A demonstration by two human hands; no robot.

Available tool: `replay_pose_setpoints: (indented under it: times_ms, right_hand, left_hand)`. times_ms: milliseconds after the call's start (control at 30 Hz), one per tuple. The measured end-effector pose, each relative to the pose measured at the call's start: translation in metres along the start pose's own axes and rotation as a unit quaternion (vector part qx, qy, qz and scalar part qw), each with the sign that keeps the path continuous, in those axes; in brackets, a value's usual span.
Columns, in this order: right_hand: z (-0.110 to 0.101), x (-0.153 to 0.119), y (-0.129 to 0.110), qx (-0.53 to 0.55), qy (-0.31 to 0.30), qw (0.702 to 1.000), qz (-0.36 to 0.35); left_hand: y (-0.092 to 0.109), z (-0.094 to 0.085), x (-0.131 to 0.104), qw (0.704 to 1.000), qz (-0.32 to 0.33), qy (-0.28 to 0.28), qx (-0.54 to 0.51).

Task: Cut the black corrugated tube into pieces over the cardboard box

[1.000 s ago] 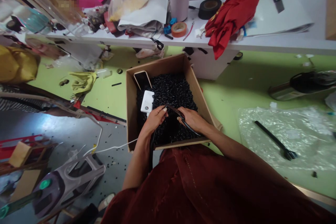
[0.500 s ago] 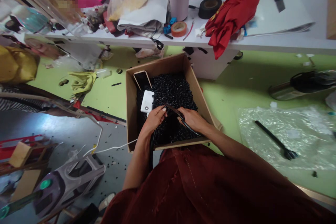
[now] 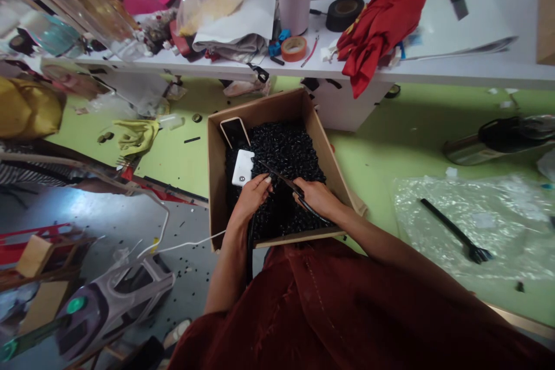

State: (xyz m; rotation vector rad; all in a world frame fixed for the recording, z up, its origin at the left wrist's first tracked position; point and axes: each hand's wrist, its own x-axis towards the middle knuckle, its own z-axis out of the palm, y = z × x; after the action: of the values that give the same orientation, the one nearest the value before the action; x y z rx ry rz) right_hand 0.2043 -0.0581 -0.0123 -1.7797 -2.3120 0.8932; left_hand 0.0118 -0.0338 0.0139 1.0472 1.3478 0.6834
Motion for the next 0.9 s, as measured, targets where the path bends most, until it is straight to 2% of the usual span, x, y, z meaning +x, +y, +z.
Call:
replay_pose_setpoints:
  times_ms: [167,467,600,767,900]
  right_hand:
    - [0.0,-0.001,-0.003,-0.047,0.016,0.999,0.015]
    - [-0.004,-0.003,-0.002,-0.054,0.004,0.997,0.057]
    - [-0.004,-0.002,-0.001,-0.046,0.006,0.997,0.059]
    - [0.0,0.001,0.002,-0.015,0.022,0.998,0.053]
    - [0.007,0.004,0.006,0.052,0.062,0.997,0.0]
  left_hand:
    - [0.002,-0.001,-0.003,1.0,0.004,-0.007,-0.022]
    - [0.005,-0.008,-0.01,0.973,0.015,-0.092,-0.21]
    - [0.006,-0.008,-0.015,0.967,0.004,-0.115,-0.228]
    - [0.005,-0.009,-0.013,0.971,0.005,-0.091,-0.223]
    - [0.006,-0.008,-0.01,0.978,0.019,-0.057,-0.198]
